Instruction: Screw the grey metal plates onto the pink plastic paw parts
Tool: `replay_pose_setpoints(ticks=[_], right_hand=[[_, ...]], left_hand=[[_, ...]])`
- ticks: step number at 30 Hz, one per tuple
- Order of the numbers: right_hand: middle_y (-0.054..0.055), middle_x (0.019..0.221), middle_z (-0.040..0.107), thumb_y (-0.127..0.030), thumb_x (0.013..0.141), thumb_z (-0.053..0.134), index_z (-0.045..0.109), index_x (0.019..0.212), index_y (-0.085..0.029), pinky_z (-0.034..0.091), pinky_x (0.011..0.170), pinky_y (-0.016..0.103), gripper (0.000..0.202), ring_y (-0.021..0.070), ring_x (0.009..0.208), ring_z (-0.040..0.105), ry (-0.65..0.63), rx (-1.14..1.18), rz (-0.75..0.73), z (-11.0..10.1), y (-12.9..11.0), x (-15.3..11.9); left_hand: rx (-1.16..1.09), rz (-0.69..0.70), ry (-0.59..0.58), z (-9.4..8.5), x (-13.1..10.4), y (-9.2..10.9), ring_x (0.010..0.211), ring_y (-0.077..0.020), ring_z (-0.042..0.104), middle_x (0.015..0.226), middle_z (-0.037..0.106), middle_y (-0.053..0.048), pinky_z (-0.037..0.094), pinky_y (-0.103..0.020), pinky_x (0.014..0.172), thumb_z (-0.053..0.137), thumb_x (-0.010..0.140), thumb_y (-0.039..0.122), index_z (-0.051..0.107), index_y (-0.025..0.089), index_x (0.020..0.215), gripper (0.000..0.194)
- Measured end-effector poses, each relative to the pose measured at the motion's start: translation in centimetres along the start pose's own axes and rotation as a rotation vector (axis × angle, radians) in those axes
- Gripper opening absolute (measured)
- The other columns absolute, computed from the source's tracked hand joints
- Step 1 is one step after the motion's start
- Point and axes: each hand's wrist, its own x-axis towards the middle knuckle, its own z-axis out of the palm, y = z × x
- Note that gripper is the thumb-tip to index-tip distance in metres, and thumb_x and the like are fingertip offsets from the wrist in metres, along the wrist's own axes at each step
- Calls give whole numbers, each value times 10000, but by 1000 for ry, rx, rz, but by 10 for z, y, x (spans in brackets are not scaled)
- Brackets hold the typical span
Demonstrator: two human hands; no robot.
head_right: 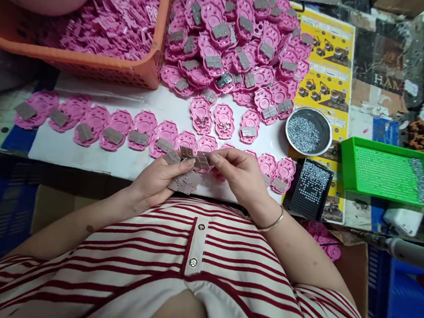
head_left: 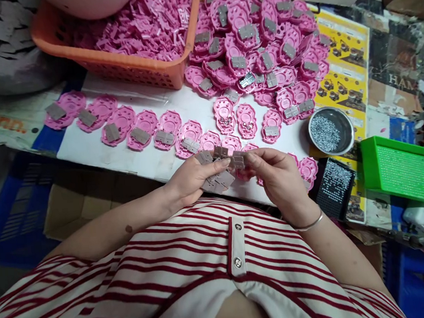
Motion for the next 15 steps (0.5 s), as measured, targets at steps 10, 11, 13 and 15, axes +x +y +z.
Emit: replay_pose_setpoints(ticks=[10,11,13,15], right_hand=[[58,889,755,-292,879,647,750,1070,-220,508,736,343,229,156,780,655,18,-968,-440,-65,-41,80],[58,867,749,-276,874,638,758,1008,-207,488,720,338,193,146,746,630,-76,-1057,-459,-68,-45,90],[54,836,738,-248,866,626,768,912,-190,466,727,334,160,135,727,600,-240,-1148,-483,-66,-49,108],[48,806,721,-242,851,643,779,860,-192,463,764,333,145,136,750,586,-365,-1181,-503,-61,-50,121]], left_hand=[[-53,-7,49,-7,-1,10,535,-117,633,626,702,6,568,-227,504,989,587,317,750,147,718,322],[-62,-9,42,-8,-2,11,536,-113,636,628,706,5,568,-219,508,990,590,311,749,145,714,317],[-70,-9,30,-8,-3,11,534,-105,640,630,712,2,573,-207,527,979,617,299,750,139,718,297],[-83,3,23,-9,-4,11,540,-99,644,632,714,5,578,-199,549,966,642,279,753,138,734,272]])
